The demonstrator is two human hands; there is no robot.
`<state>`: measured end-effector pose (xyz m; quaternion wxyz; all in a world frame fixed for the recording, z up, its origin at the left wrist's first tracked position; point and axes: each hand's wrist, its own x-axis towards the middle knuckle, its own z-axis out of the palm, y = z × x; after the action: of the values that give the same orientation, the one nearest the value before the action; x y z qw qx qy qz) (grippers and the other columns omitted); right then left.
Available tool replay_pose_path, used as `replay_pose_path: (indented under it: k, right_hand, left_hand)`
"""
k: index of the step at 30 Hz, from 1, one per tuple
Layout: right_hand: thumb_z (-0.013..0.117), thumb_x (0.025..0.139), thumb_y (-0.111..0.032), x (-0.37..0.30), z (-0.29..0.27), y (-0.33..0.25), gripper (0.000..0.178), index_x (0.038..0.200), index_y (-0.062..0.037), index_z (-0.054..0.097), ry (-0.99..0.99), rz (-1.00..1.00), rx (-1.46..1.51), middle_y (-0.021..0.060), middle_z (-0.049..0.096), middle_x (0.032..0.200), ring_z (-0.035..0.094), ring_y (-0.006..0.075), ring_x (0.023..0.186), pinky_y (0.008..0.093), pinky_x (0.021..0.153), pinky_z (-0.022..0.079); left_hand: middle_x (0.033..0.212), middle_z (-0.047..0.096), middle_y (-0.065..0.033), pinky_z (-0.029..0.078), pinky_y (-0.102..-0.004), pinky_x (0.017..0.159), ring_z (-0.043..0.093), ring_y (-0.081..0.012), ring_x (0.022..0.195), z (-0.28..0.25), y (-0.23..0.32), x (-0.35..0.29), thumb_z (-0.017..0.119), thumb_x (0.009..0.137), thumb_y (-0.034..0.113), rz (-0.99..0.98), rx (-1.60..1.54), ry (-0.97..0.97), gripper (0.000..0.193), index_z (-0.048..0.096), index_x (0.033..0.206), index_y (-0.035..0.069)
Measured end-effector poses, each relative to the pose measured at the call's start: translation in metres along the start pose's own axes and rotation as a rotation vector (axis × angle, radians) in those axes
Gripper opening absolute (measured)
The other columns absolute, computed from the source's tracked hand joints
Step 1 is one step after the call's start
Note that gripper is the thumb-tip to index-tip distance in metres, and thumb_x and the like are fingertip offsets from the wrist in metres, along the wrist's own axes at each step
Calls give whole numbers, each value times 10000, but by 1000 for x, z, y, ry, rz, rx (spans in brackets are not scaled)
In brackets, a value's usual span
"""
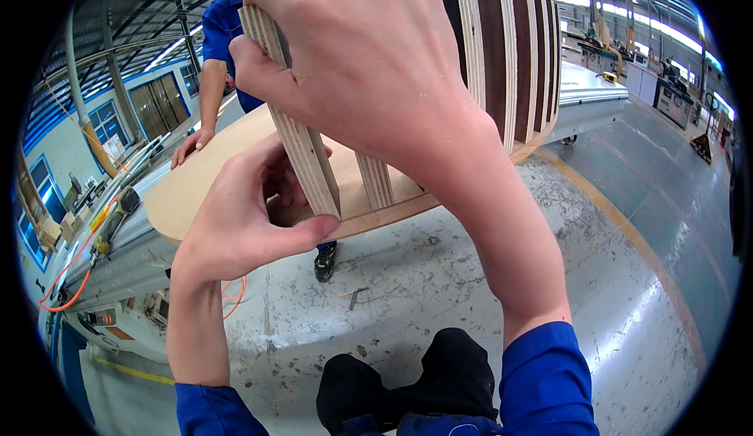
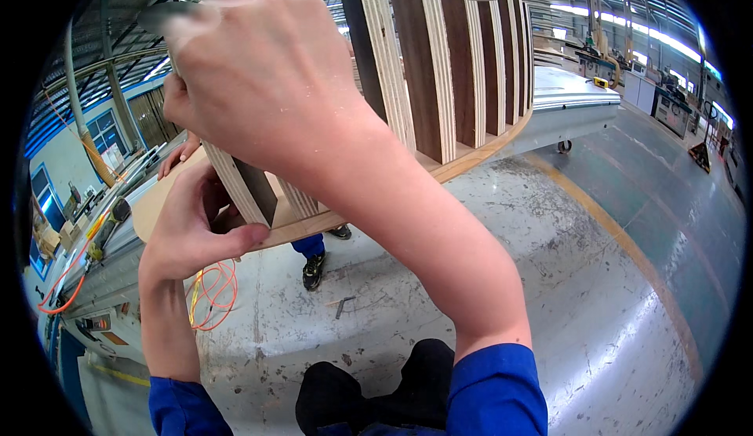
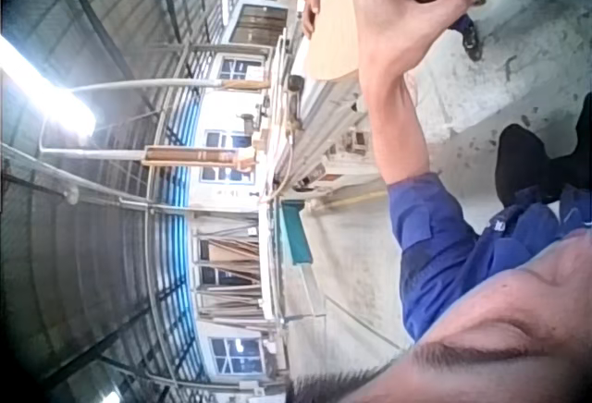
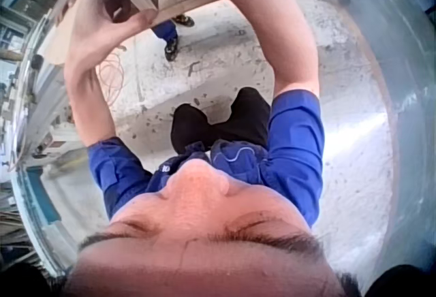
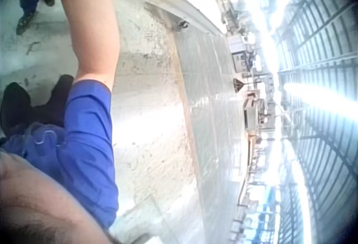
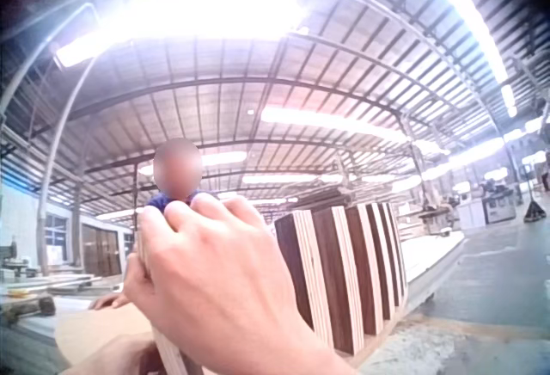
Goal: The person assembles a wooden furniture piece by attaching vertical slats to a curved base. They use a pneumatic nail gun to secure each slat in place, working systematically around the perimeter of the base.
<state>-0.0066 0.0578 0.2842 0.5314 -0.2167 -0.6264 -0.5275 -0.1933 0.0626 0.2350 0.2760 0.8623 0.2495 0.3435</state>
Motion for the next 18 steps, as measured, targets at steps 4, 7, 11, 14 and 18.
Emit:
replay_pose_path:
  k: [4, 7, 11, 14, 18]
  right_hand:
    - [737, 863, -259, 0, -5, 2, 251, 1028, -69, 731, -6, 9, -24, 100, 725, 901, 693, 278, 822, 378, 802, 533]
    - [738, 862, -255, 0, -6, 0, 250, 1030, -69, 730, -15, 15, -27, 99, 725, 905, 692, 277, 824, 378, 804, 532]
    - [738, 862, -249, 3, -2, -5, 249, 1033, -69, 730, -35, 29, -17, 99, 726, 910, 691, 276, 827, 377, 806, 532]
    - [739, 862, -245, 4, -5, -4, 248, 1035, -68, 730, -62, 41, -45, 98, 727, 914, 691, 275, 829, 376, 808, 531]
    - [725, 878, -246, 3, -11, 5, 255, 1060, -67, 732, -122, 25, -54, 104, 725, 935, 688, 267, 852, 383, 829, 526]
  left_hand:
    - [868, 547, 40, 407, -209, 680, 461, -45, 743, -2, -3, 2, 846, 717, 153, 39, -23, -21, 617, 599, 1253, -29]
    - [939, 616, 6, 459, -224, 755, 524, -69, 792, -6, -7, 1, 840, 741, 142, 66, -75, -45, 629, 591, 1291, -35]
    - [1012, 706, -63, 497, -271, 839, 621, -131, 873, -21, -14, -17, 816, 783, 134, 150, 86, 30, 588, 606, 1309, -20]
    - [1033, 737, -106, 502, -298, 842, 660, -170, 917, -40, -18, -39, 802, 807, 141, 139, 322, 192, 484, 665, 1247, -6]
    - [1031, 739, -87, 488, -302, 849, 645, -158, 918, -61, -54, -71, 742, 847, 79, 193, 531, 585, 266, 714, 1099, -3]
